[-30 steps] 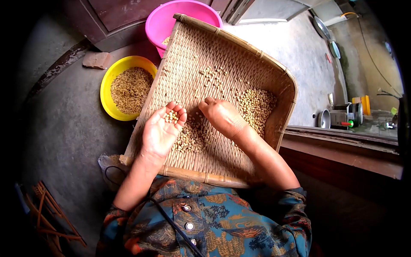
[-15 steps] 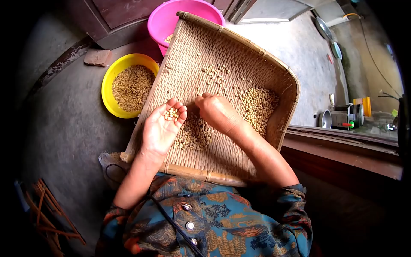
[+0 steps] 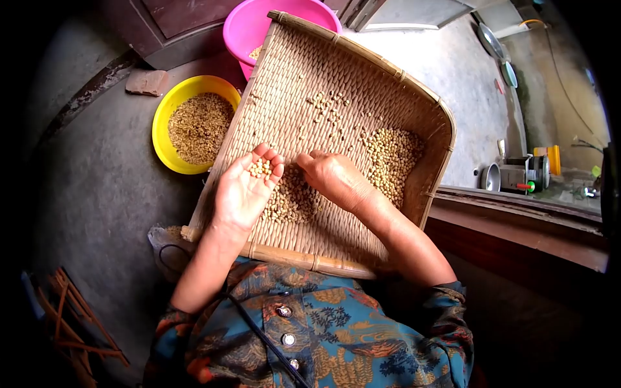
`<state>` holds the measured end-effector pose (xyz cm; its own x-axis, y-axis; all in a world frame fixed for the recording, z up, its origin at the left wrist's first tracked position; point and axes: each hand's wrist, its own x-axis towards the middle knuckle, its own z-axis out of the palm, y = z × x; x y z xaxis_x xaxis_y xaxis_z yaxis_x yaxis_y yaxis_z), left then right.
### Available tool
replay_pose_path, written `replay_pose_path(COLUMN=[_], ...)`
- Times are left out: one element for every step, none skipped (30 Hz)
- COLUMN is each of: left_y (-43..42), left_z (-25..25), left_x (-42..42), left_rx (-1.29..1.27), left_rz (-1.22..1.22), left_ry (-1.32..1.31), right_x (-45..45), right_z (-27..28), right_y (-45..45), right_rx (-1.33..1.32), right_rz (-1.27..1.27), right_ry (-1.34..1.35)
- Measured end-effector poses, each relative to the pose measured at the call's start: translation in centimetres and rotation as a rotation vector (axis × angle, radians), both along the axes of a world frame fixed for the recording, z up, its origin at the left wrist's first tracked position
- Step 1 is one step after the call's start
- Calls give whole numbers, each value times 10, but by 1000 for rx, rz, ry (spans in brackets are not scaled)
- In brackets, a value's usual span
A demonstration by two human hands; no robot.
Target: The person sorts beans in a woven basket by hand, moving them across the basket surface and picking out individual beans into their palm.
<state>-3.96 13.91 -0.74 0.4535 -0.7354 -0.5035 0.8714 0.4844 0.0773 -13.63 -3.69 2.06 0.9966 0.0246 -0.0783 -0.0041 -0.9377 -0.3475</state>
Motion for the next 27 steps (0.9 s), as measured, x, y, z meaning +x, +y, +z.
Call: replay_pose_path(left_y=[0, 0, 0, 0, 0, 0, 0, 0, 0, 0, 0, 0, -1, -1, -1, -1, -1, 0, 0, 1, 3, 4, 4, 4, 3, 3, 3], left_z=[-1, -1, 0, 0, 0, -1, -1, 0, 1, 1, 3, 5, 5, 5, 5, 5, 8, 11, 14, 15, 12, 10, 9, 8, 9, 8, 6], left_x=[0, 1, 0, 0, 0, -1, -1, -1, -2, -2, -3, -3, -3, -3, -3, -3, -3, -3, -2, -2, 0, 1, 2, 3, 3, 2, 2], left_rx=[1, 1, 2, 3, 7, 9, 12, 17, 22, 27, 45, 64, 83, 45, 8, -29, -60, -65, -70, -76, -83, -83, -83, -83, -65, -64, -63], left_rz=[-3, -5, -6, -4, -7, -9, -13, -14, -15, -19, -19, -18, -15, -17, -22, -28, -23, -15, -5, 5, 17, 21, 26, 31, 30, 27, 22], left_ry=[-8, -18, -27, -35, -37, -40, -43, -48, -53, -59, -71, -82, -91, -84, -76, -70, -41, -18, 5, 27, 8, 5, 3, 1, 2, -3, -10], right_x=[0, 1, 4, 6, 8, 11, 13, 16, 18, 21, 23, 24, 27, 28, 28, 27, 25, 22, 20, 17, 14, 10, 3, -1, -4, -5, -6], right_z=[-1, -1, -1, -2, -3, -2, 0, 3, 7, 11, 16, 21, 35, 54, 74, 85, 86, 86, 87, 83, 74, 62, 47, 41, 36, 32, 22], right_y=[-1, -2, -1, 0, 1, -1, -5, -8, -10, -14, -20, -24, -22, -19, -12, -7, -7, -7, -8, -8, -9, -9, -9, -7, -6, -3, -1], right_rx=[-13, -54, -93, -132, -162, -169, -176, -183, -160, -88, -17, 53, 229, 365, 457, 548, 487, 425, 362, 271, 180, 87, 82, 44, 12, -20, -15], right_rz=[11, 7, 5, 6, -14, -23, -34, -44, -73, -78, -82, -84, -131, -146, -154, -164, -157, -148, -139, -131, -122, -113, -53, 5, 15, 24, 36], right_ry=[-3, 23, 51, 79, 81, 103, 124, 145, 168, 187, 206, 227, 196, 206, 165, 121, 66, 11, -43, 42, 126, 209, 132, 82, 96, 110, 66])
